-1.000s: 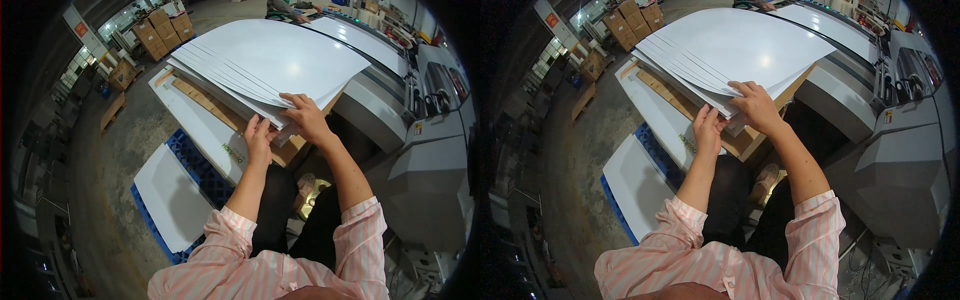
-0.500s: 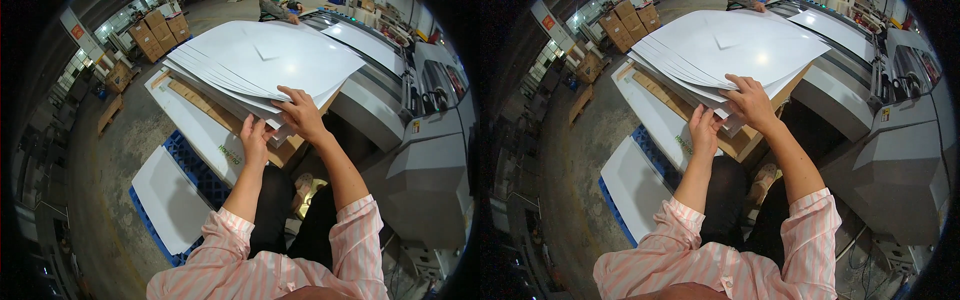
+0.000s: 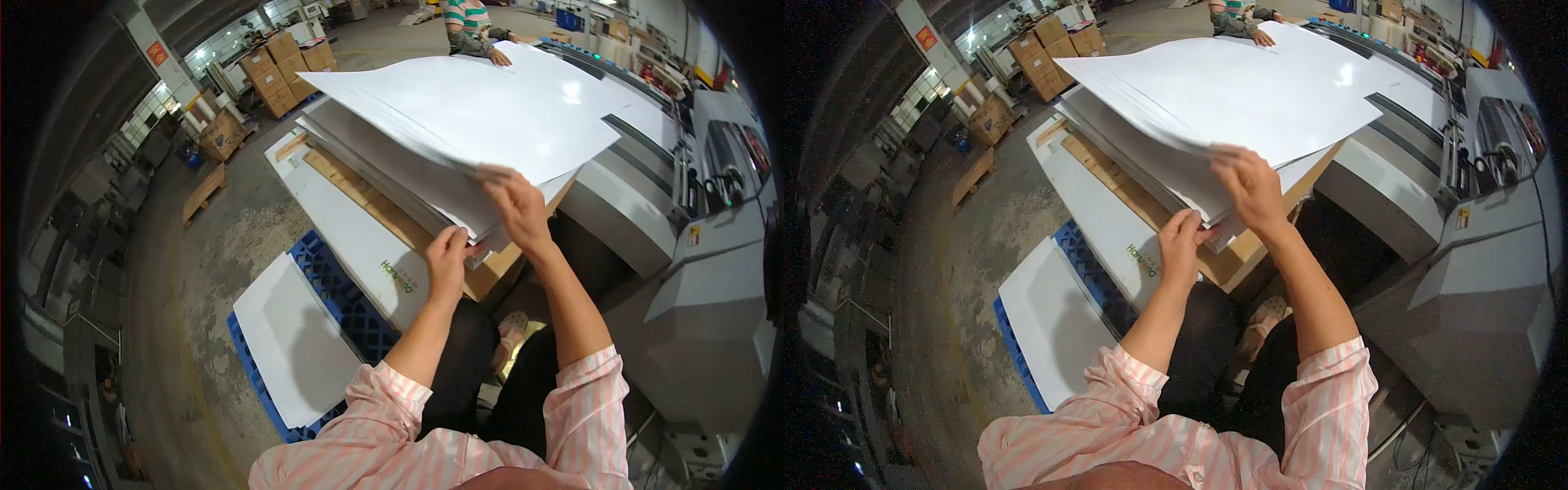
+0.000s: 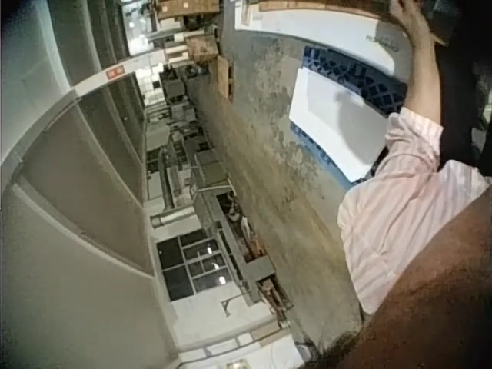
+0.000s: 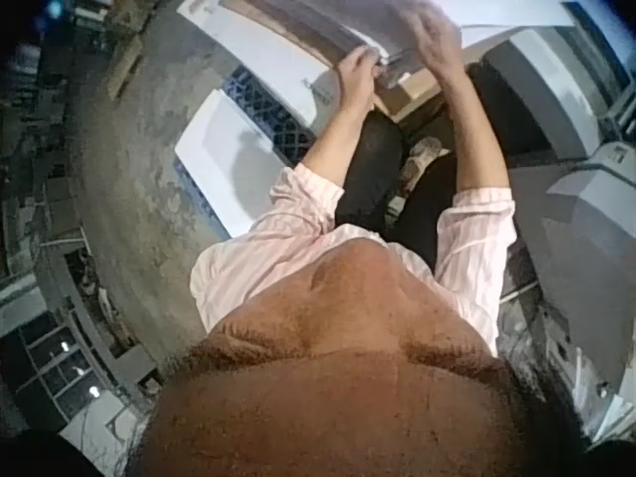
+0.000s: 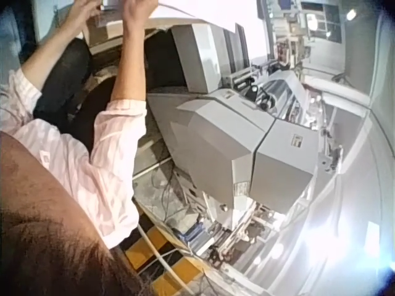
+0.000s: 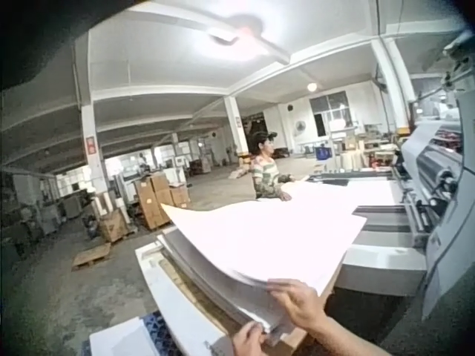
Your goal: Inspecting and flipping through a stack of large white paper boards at an industrial machine.
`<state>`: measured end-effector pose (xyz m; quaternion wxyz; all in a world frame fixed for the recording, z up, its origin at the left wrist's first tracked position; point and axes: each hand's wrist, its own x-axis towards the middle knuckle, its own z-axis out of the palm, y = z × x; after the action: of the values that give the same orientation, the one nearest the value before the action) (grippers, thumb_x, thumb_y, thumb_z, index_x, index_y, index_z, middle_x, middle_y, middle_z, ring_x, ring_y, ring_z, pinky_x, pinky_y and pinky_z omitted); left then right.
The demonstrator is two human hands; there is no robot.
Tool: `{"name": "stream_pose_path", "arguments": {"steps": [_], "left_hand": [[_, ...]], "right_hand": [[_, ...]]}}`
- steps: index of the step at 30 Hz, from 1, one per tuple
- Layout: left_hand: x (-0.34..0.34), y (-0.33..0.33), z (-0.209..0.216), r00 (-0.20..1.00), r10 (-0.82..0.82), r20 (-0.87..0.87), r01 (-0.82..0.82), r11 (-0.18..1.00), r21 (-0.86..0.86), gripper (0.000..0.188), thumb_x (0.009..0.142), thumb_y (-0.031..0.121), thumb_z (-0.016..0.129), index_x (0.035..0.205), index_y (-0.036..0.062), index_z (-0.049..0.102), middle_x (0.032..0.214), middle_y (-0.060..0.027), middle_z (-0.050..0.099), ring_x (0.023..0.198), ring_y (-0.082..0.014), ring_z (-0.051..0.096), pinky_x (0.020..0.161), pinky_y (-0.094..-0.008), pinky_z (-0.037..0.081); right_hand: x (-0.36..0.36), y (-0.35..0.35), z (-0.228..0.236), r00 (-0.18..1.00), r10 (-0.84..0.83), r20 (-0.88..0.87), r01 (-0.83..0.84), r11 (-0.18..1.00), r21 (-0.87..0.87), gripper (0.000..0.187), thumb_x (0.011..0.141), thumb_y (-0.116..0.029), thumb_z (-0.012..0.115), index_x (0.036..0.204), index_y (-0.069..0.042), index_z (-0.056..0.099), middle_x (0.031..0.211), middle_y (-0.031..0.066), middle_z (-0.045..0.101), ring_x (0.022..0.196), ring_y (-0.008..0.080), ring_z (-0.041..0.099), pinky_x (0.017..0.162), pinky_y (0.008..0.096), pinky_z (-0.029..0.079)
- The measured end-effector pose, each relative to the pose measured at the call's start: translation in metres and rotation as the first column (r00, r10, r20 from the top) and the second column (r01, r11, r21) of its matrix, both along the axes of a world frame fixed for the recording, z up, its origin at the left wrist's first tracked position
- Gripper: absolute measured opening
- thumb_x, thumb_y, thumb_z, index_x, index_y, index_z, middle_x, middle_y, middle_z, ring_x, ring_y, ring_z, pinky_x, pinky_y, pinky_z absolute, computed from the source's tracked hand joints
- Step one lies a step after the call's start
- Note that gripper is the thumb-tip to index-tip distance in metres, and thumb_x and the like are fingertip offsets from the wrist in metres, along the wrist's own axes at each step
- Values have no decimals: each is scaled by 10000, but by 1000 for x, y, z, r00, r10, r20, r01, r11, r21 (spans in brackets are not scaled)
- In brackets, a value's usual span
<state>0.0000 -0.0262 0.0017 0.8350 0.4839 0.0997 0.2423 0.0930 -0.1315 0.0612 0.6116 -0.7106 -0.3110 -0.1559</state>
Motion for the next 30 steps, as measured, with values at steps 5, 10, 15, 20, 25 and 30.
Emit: {"name": "stream_pose_path", "arguments": {"steps": [5, 10, 15, 20, 25, 30], "left_hand": [[4, 10, -13, 994, -86, 62, 87, 996, -6, 118, 879, 99, 497, 806, 23, 550, 743, 1, 481, 651, -105, 524, 655, -281, 521], [1, 6, 0, 990, -100, 97, 102, 995, -21, 252, 933, 244, 463, 905, 17, 569, 849, -37, 570, 741, -105, 562, 696, -278, 515], [3, 5, 2, 996, -85, -8, 84, 993, -79, 333, 928, 272, 472, 1134, 23, 553, 940, -40, 563, 831, -109, 554, 688, -299, 524], [6, 6, -6, 995, -98, -38, 99, 994, 51, 273, 907, 170, 503, 1068, -39, 571, 1073, -100, 555, 805, -170, 574, 705, -291, 526], [15, 9, -7, 992, -116, -58, 112, 991, -69, 384, 915, 286, 431, 1020, -63, 552, 1005, -149, 554, 926, -235, 565, 764, -380, 527], [15, 25, -17, 987, -113, -113, 126, 985, 117, 285, 886, 228, 482, 1042, -7, 526, 977, -120, 564, 878, -204, 566, 745, -320, 475]], "right_hand": [[-6, -3, -11, 956, 168, 239, -44, 892, -450, 184, 779, -108, 594, 937, -43, 665, 1024, 85, 631, 893, 262, 589, 778, 347, 463], [-6, -9, -12, 855, 299, 423, -33, 846, -533, 305, 793, -224, 557, 1004, -17, 633, 1169, 140, 540, 1068, 309, 493, 911, 384, 381], [5, 0, -19, 875, 219, 432, 0, 892, -452, 366, 794, -262, 593, 1012, 32, 605, 1071, 119, 588, 967, 250, 533, 841, 356, 415], [16, 16, -13, 851, 160, -501, 46, 926, 375, 360, 860, -343, 570, 840, 9, 645, 621, 26, 542, 628, 84, 464, 571, 262, 401], [14, 11, -16, 909, 212, 358, -193, 977, -88, 200, 784, -200, 527, 806, -50, 657, 1002, 119, 631, 915, 296, 583, 788, 370, 461], [-9, -5, -26, 860, 258, 440, 38, 828, -560, 265, 718, -282, 630, 857, -61, 677, 1097, 150, 576, 995, 308, 533, 846, 402, 423]]}}
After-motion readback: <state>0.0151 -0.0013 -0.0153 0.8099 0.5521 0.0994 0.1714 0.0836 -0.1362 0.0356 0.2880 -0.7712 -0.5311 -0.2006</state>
